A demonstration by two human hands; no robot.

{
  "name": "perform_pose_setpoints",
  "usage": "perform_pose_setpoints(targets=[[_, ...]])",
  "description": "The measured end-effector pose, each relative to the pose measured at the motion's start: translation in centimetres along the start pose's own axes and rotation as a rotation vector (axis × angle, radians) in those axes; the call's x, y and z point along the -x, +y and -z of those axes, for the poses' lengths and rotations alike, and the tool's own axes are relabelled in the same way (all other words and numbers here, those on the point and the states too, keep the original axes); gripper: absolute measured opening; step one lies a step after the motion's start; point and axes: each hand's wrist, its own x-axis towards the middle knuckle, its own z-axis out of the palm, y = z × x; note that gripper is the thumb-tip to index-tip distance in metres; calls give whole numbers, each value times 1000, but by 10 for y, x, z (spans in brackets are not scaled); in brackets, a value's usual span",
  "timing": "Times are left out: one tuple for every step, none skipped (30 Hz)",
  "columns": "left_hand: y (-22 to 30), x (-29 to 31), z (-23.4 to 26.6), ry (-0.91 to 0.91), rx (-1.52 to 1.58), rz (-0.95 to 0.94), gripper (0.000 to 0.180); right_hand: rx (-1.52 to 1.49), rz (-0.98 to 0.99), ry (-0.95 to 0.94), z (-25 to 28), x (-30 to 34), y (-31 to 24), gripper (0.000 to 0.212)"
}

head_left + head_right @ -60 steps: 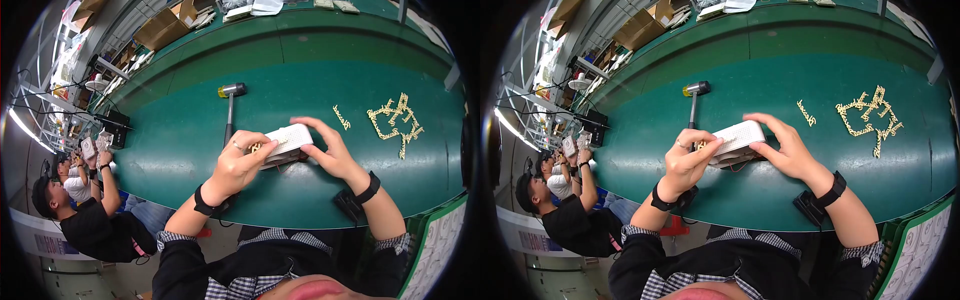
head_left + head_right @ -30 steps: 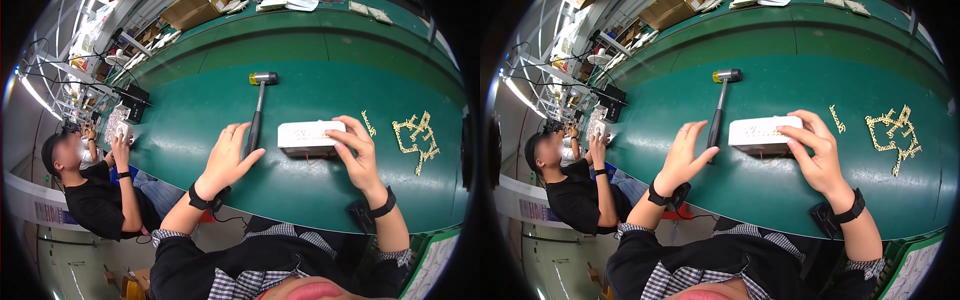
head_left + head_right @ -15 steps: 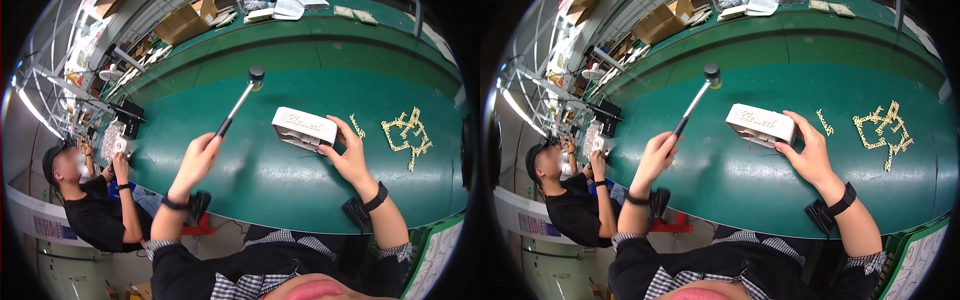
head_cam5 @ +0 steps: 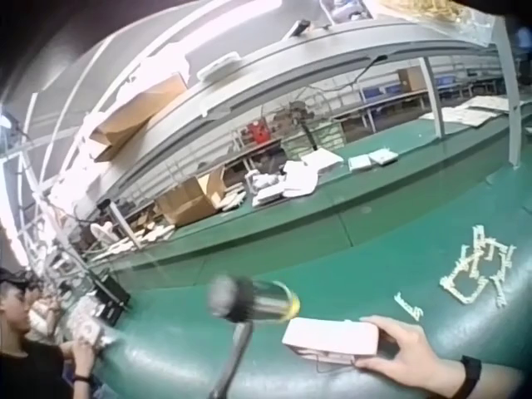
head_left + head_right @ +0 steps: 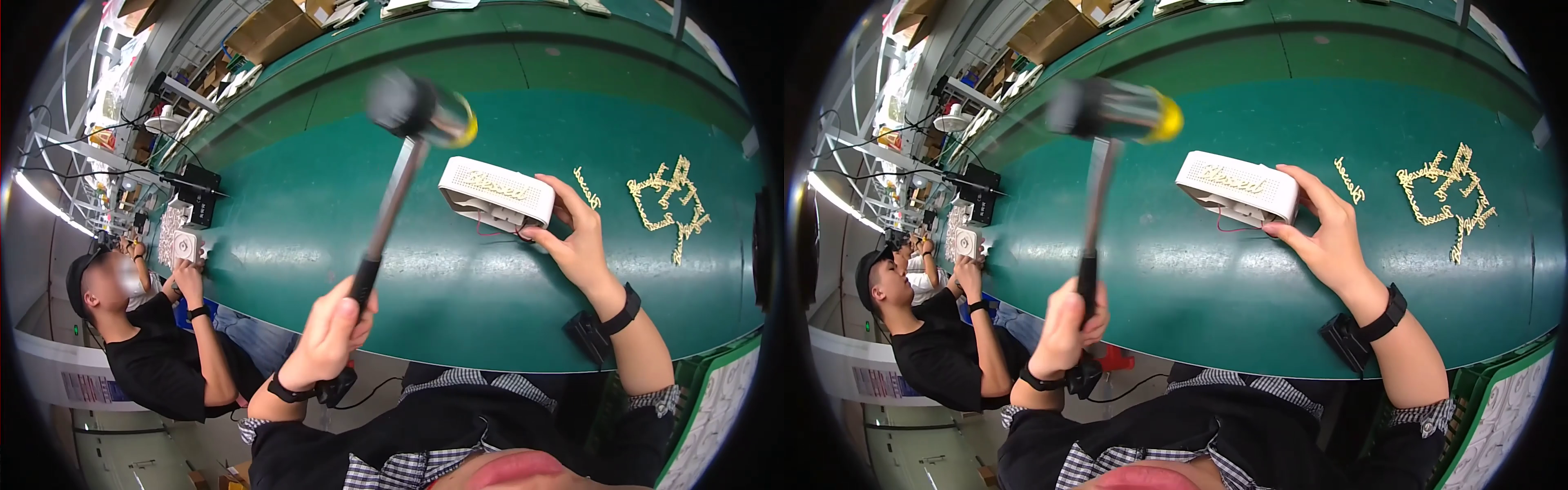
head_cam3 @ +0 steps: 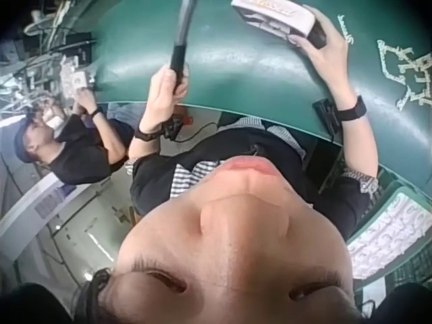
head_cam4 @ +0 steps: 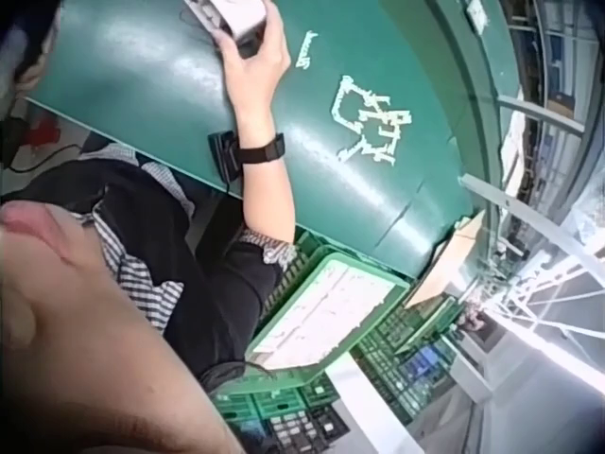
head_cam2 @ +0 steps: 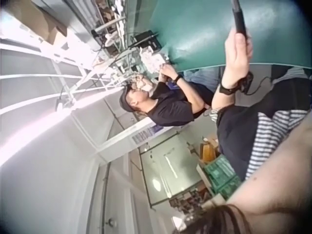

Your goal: The person places a gold emblem onto a white speaker housing, taps it with a mallet, and sets the unit into a green crate. They then scatter more emblems onto the workbench and repeat the assembly process with another speaker housing.

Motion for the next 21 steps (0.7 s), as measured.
perform_pose_setpoints(targets=[[-5, -5, -2, -1, -32, 89, 36, -11, 4, -3, -1, 1, 1, 61], [-6, -8, -3, -1, -64, 178, 37, -22, 9, -7, -3, 2, 1, 61], [-6, -11, -3, -11, -65, 174, 37, -31, 10, -4, -2, 0, 5, 61], [-2, -6, -1, -1, -23, 81, 35, -28, 7, 8, 0, -1, 6, 61], [2, -1, 0, 9, 21, -10, 34, -6, 26, 13, 2, -4, 7, 61], [3, 6, 0, 30, 71, -94, 32, 11, 41, 4, 2, -3, 5, 61], [0, 7, -3, 29, 73, -86, 32, 28, 56, -5, 2, -1, 4, 61], [-6, 4, -7, 5, 44, -3, 34, 26, 48, -6, 1, 3, 3, 61], [-12, -3, -12, -18, 11, 69, 36, 21, 39, -11, 1, 2, 2, 61], [-14, -7, -14, -42, -22, 141, 37, 16, 30, -15, 2, 1, 2, 61], [-11, -4, -13, -44, -22, 139, 37, 11, 22, -19, 2, 0, 2, 62], [-8, 0, -9, -71, -43, 34, 35, 17, 14, -9, 3, 1, 3, 62], [-4, 3, -6, -98, -63, -71, 33, 21, 27, -2, 4, -1, 5, 62], [-6, 1, -7, -120, -66, -123, 32, 26, 40, 6, 4, -2, 7, 62], [-5, 2, -8, -133, -72, -174, 31, 31, 55, 3, 5, -1, 6, 62], [-8, 0, -13, -120, -67, -58, 34, 39, 48, 3, 3, 0, 6, 62], [-11, -2, -19, -109, -62, 59, 36, 31, 50, -4, -2, 1, 5, 62], [-14, -10, -24, -108, -59, 167, 39, 31, 54, -4, -3, 0, 7, 62], [-14, -12, -24, -126, -53, 161, 39, 32, 59, -4, 0, 0, 9, 62], [-13, -8, -22, -124, -42, 67, 41, 48, 54, 2, 5, -2, 9, 62], [-10, 3, -16, -114, -36, -12, 43, 70, 67, 4, 5, -1, 9, 62]])
